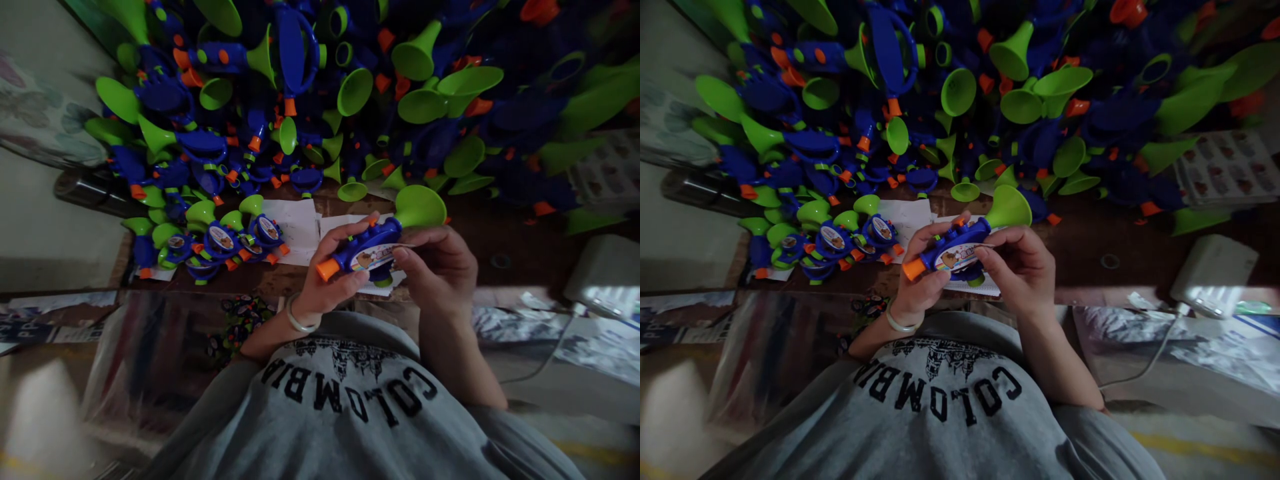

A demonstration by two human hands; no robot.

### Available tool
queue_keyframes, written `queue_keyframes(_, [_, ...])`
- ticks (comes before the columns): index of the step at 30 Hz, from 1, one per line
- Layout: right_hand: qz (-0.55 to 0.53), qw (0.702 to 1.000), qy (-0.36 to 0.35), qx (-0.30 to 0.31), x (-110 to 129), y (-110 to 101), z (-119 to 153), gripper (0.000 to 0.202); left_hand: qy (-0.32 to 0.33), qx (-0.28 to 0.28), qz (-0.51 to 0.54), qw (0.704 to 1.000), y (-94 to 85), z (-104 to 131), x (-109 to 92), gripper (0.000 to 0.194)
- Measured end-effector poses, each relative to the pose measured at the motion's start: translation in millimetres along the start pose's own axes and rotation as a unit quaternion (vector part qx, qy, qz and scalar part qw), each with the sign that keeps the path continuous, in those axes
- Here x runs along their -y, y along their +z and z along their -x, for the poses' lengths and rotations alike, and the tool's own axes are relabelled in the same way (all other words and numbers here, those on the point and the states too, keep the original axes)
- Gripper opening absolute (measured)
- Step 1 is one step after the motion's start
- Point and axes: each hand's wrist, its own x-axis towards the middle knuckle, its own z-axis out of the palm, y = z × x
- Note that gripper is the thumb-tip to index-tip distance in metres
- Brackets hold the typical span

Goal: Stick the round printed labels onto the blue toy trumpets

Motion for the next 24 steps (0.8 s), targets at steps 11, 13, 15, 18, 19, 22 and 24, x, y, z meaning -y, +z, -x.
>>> queue_keyframes(11, [0.19, 0.975, -0.117, -0.024, 7, 6, 4, 0.01, 0.064, -0.013, -0.065, 0.996, 1.8, 0, 1, 0.043])
queue_keyframes(13, [0.224, 0.963, -0.147, -0.028, 7, 6, 4, 0.008, 0.08, -0.013, -0.079, 0.994, 1.8, 0, -1, 0.043])
queue_keyframes(15, [0.25, 0.952, -0.171, -0.03, 6, 7, 4, 0.007, 0.091, -0.014, -0.091, 0.992, 2.0, 0, -3, 0.043])
queue_keyframes(18, [0.289, 0.935, -0.204, -0.021, 9, 7, 3, 0.006, 0.094, -0.017, -0.116, 0.989, 3.6, 0, -4, 0.041])
queue_keyframes(19, [0.311, 0.925, -0.218, -0.018, 10, 7, 3, 0.008, 0.096, -0.017, -0.121, 0.988, 4.5, 0, -3, 0.04])
queue_keyframes(22, [0.406, 0.879, -0.244, -0.051, 15, 3, -2, 0.043, 0.105, -0.011, -0.118, 0.987, 4.6, 2, 0, 0.043])
queue_keyframes(24, [0.468, 0.846, -0.239, -0.091, 14, -4, -7, 0.072, 0.107, -0.009, -0.128, 0.986, -2.6, 3, 0, 0.045])
